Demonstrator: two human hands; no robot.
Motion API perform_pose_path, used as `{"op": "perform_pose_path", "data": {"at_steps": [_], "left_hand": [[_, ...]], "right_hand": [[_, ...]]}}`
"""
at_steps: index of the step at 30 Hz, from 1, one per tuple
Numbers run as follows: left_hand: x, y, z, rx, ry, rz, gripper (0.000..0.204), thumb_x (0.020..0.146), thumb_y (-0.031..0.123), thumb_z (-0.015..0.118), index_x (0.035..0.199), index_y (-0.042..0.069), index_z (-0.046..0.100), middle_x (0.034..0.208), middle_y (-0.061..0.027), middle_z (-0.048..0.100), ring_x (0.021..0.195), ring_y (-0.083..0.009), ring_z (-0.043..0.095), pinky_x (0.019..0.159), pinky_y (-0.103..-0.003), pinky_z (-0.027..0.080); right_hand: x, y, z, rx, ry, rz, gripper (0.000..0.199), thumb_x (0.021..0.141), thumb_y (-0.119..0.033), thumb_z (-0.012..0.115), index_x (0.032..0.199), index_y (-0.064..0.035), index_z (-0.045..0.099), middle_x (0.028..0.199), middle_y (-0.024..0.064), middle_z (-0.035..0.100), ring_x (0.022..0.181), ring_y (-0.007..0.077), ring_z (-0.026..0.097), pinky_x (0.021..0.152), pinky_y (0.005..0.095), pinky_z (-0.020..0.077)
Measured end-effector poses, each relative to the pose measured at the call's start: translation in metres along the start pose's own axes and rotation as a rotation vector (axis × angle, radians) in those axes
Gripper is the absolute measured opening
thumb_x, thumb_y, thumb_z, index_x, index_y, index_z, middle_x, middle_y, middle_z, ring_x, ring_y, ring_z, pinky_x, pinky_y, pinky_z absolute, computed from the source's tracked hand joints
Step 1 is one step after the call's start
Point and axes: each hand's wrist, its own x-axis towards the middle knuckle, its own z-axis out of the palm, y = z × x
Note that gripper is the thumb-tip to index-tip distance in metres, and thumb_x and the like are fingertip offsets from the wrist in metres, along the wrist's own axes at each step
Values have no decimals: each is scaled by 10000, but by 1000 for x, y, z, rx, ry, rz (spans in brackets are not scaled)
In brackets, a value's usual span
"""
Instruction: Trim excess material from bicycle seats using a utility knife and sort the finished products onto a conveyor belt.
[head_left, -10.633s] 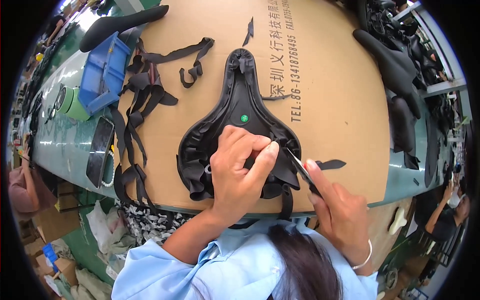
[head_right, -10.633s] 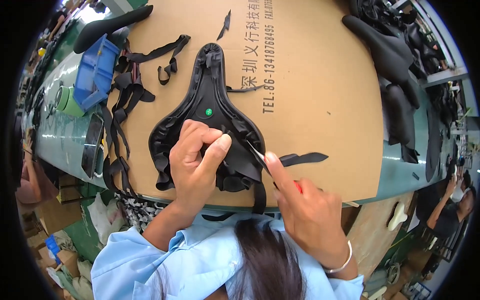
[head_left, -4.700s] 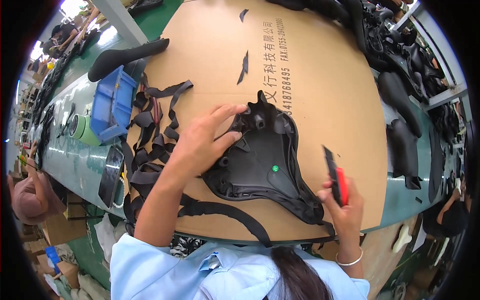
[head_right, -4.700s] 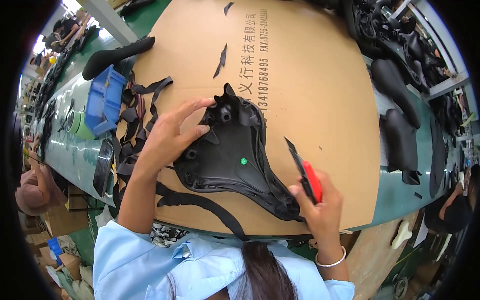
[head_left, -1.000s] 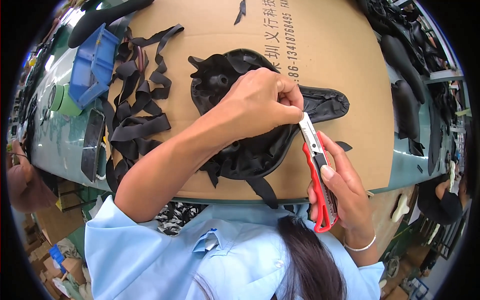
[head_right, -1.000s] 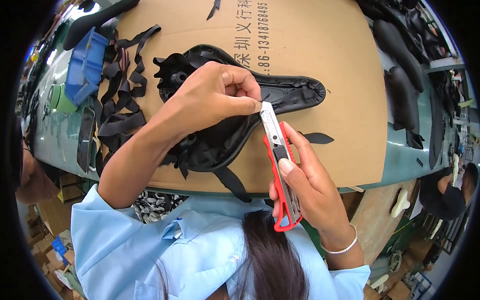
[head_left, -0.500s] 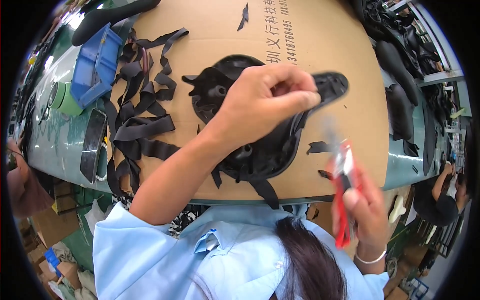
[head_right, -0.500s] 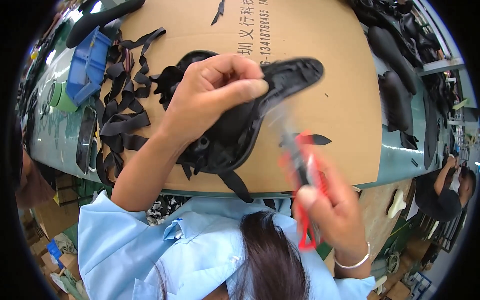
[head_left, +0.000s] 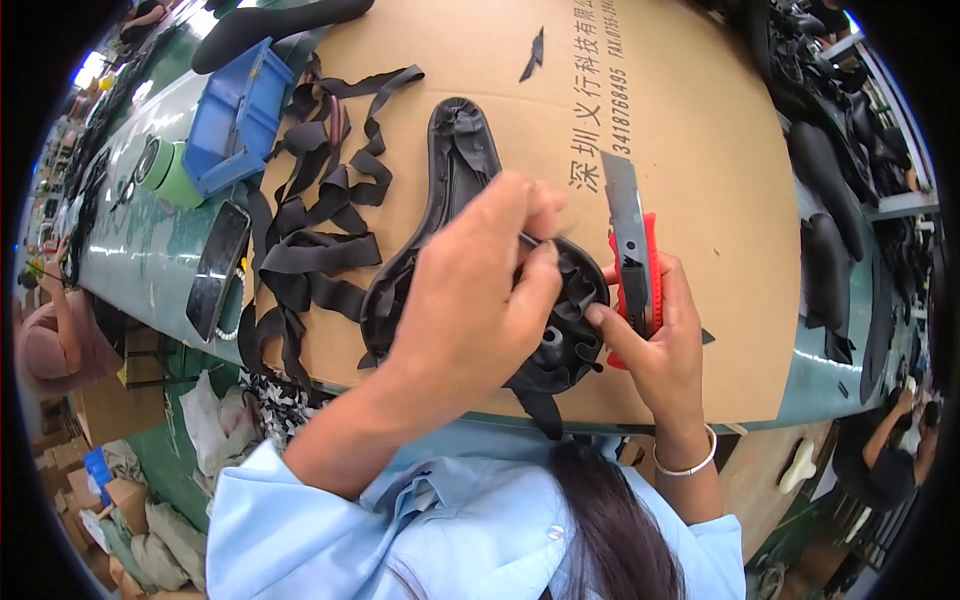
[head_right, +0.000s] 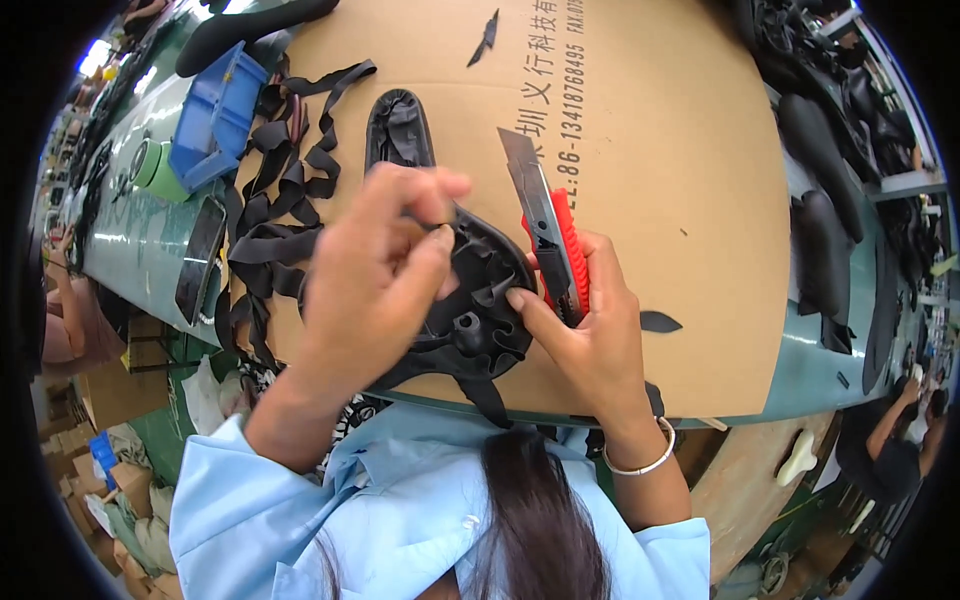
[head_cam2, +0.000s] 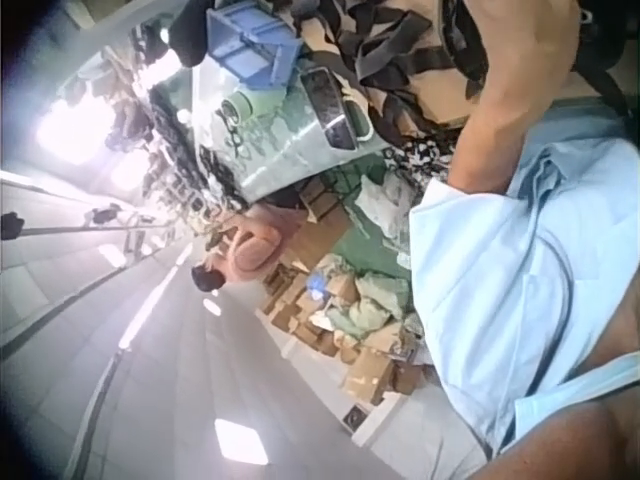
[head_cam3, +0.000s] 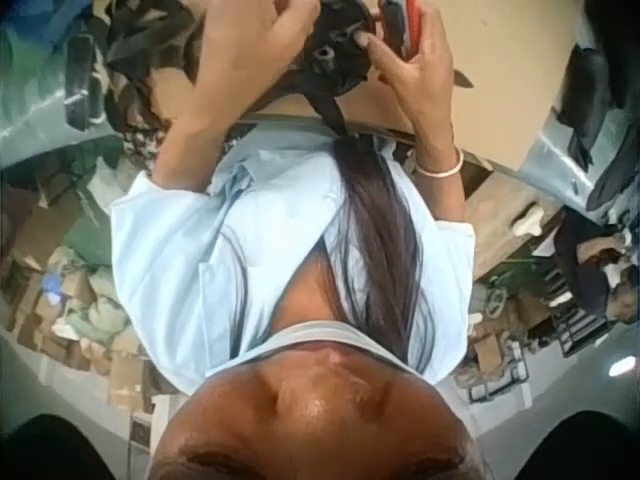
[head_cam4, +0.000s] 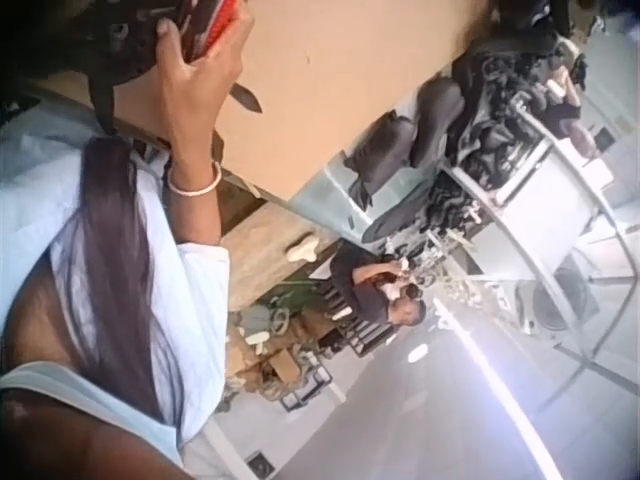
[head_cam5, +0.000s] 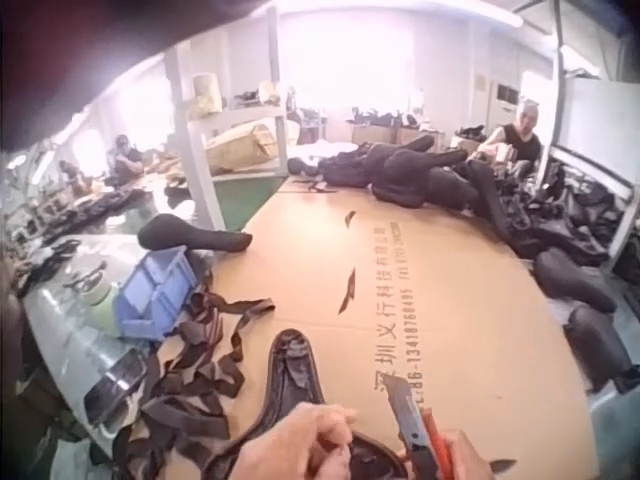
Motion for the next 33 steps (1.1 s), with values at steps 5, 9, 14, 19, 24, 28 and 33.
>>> {"op": "perform_pose_path", "data": {"at_steps": [5, 9, 14, 19, 24, 28, 33], "left_hand": [[-16, -7, 14, 605, 75, 4, 259, 814, 250, 691, 735, 38, 564, 627, -70, 545, 563, -241, 520, 540, -348, 413], [-15, -9, 21, 536, -55, 9, 250, 838, 251, 645, 727, 38, 574, 626, -106, 566, 578, -288, 525, 625, -394, 385], [-19, -16, 26, 346, 123, -3, 200, 846, 164, 608, 721, 17, 558, 601, -109, 530, 616, -283, 493, 629, -385, 371], [-22, -20, 22, 182, 115, 3, 179, 832, 87, 570, 675, 14, 525, 638, -114, 538, 600, -279, 459, 640, -369, 365], [-24, -20, 15, -652, 352, -119, 191, 829, 78, 569, 664, 0, 513, 667, -33, 493, 603, -111, 410, 586, -260, 323], [-22, -20, 17, -881, 404, -29, 242, 849, 129, 499, 648, -6, 491, 817, -83, 520, 683, -100, 449, 604, -204, 343], [-11, 0, 9, -105, 84, -83, 132, 814, 98, 566, 717, 8, 561, 815, -83, 576, 606, -163, 555, 542, -293, 456]], "right_hand": [[-8, -8, -18, -106, 11, 33, 441, 812, -94, 700, 1194, -13, 495, 982, 76, 618, 787, 126, 588, 697, 276, 491], [-18, -19, -37, -408, 1, -230, 463, 864, -49, 595, 1302, 0, 456, 977, 152, 639, 745, 181, 627, 673, 284, 494], [-4, -36, -53, -638, -213, -405, 507, 829, -45, 597, 1326, -80, 507, 806, 112, 637, 613, 169, 594, 551, 301, 468], [28, -81, -41, -1003, -456, -450, 551, 770, -45, 639, 1300, -165, 549, 629, 78, 518, 523, 206, 508, 502, 341, 394], [18, -98, -44, -1150, -497, -431, 542, 748, -50, 657, 1274, -153, 576, 588, 80, 457, 492, 229, 467, 480, 364, 350], [-11, -84, -47, -1066, -371, -293, 552, 778, -52, 643, 1307, -172, 544, 603, 69, 470, 505, 214, 481, 467, 344, 362], [-31, -50, -41, -899, -169, -293, 551, 813, -52, 628, 1335, -189, 520, 623, 45, 477, 517, 193, 471, 462, 345, 368]]}}
